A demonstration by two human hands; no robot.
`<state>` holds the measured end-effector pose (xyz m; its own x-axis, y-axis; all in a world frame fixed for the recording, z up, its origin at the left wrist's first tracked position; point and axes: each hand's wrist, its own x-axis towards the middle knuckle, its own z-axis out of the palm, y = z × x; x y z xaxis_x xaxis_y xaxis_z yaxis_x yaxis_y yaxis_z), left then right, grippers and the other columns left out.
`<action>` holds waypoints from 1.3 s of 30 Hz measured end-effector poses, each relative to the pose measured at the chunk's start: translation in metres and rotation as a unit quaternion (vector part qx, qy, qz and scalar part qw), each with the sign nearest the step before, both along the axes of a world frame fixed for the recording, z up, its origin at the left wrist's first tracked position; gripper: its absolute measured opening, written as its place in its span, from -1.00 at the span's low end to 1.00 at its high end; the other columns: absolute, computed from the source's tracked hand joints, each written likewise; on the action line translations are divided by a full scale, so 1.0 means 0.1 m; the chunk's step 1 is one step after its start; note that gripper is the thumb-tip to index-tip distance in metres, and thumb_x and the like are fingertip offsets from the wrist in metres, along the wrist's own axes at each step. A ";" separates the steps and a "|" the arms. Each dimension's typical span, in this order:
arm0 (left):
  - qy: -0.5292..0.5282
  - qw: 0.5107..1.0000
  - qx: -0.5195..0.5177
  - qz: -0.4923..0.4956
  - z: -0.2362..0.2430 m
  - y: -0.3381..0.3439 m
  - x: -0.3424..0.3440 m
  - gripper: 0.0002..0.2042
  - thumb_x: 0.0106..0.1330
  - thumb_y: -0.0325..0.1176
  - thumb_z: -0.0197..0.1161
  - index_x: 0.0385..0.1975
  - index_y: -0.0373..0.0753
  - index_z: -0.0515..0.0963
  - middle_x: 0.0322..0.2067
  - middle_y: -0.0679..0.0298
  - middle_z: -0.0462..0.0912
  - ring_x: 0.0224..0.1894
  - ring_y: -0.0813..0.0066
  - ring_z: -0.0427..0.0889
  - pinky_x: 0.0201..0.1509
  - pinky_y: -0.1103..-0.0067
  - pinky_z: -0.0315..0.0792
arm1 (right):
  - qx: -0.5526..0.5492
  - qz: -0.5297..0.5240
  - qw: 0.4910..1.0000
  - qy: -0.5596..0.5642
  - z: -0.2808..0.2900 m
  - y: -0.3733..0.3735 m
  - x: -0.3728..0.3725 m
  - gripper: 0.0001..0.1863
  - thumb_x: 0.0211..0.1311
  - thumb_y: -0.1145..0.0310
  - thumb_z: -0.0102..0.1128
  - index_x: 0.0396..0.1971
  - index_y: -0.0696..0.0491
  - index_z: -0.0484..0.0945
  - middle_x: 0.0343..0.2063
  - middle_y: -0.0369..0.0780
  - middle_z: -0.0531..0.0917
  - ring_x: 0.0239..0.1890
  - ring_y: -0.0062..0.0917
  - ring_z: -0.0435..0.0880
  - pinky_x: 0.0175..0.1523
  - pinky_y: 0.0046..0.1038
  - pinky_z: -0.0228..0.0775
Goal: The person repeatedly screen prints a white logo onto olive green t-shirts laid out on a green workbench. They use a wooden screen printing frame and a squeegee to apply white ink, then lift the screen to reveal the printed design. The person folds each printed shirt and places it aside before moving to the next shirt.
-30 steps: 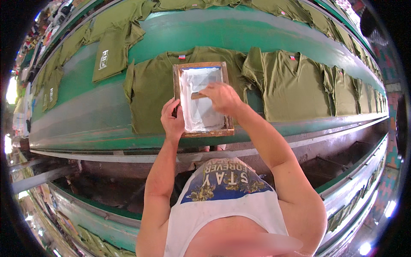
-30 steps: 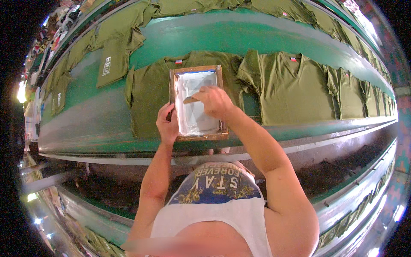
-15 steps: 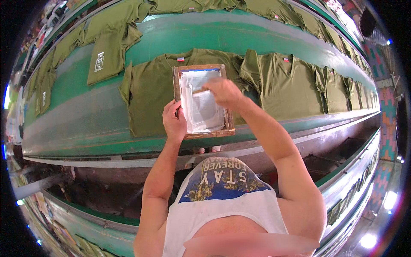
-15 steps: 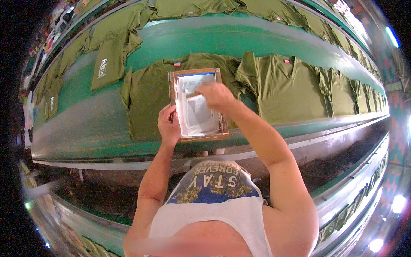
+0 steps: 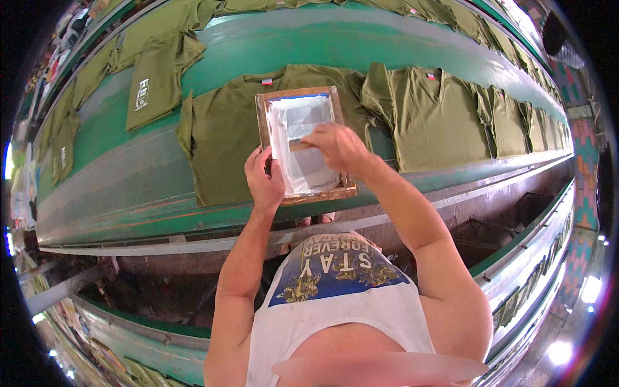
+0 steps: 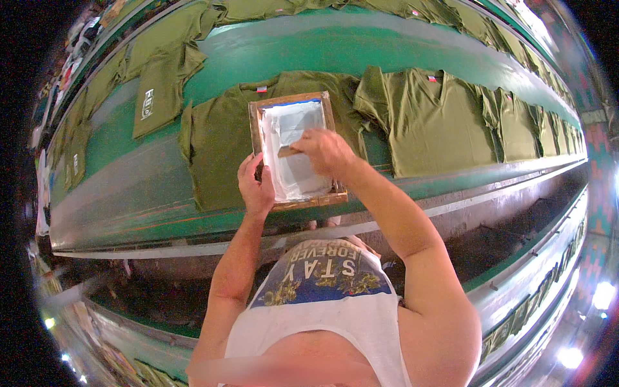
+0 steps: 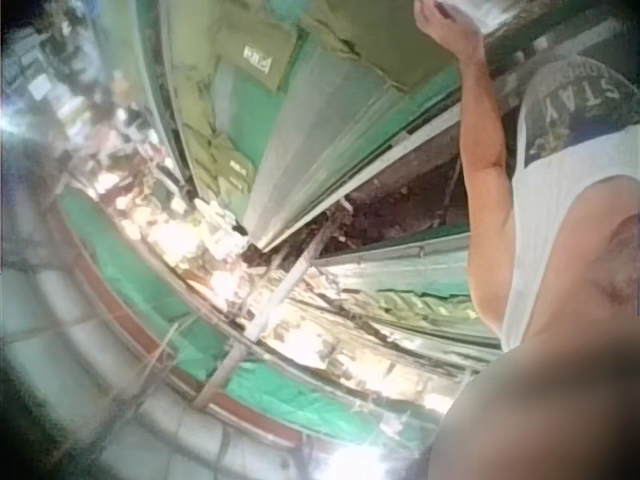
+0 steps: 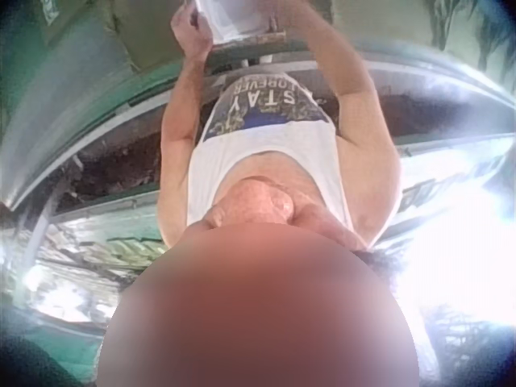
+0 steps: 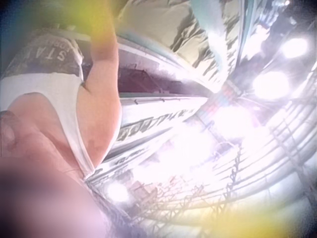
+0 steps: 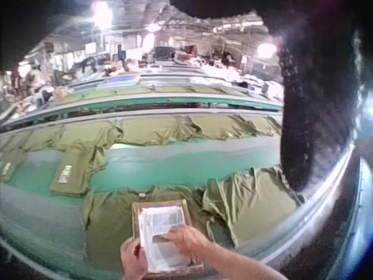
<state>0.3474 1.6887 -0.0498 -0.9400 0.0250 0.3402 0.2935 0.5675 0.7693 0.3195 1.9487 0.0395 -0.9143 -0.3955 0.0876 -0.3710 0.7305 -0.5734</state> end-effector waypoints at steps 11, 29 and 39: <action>-0.007 1.000 -0.011 0.006 0.00 0.02 0.00 -0.55 0.31 -0.56 0.37 0.24 -0.25 0.71 0.26 -0.11 0.63 0.35 -0.09 0.61 0.48 0.19 0.50 | 0.001 0.021 0.999 0.024 0.08 -0.23 1.24 -0.41 -0.03 0.36 0.66 0.12 -0.01 0.75 0.05 -0.18 0.74 0.15 -0.15 0.72 0.34 -0.13 0.60; 0.143 0.989 -0.011 -0.018 0.15 -0.02 0.24 -0.65 0.32 -0.65 0.34 0.09 -0.28 0.76 0.28 -0.17 0.59 0.29 -0.16 0.61 0.40 0.15 0.49 | -0.355 -0.284 0.872 -0.183 -0.53 0.33 1.10 -0.25 0.46 0.30 0.56 0.53 0.23 0.46 0.14 -0.10 0.79 0.08 -0.50 0.75 0.24 -0.35 0.63; 0.051 0.992 0.115 -0.025 0.41 1.31 0.39 -0.73 0.53 -0.64 0.35 0.17 -0.34 0.70 0.31 0.06 0.51 0.17 0.34 0.63 0.16 0.47 0.57 | -0.446 -0.291 0.837 -0.128 -0.36 1.55 1.44 -0.22 0.53 0.21 0.49 0.62 0.14 0.40 0.31 -0.17 0.61 0.23 -0.53 0.62 0.36 -0.39 0.51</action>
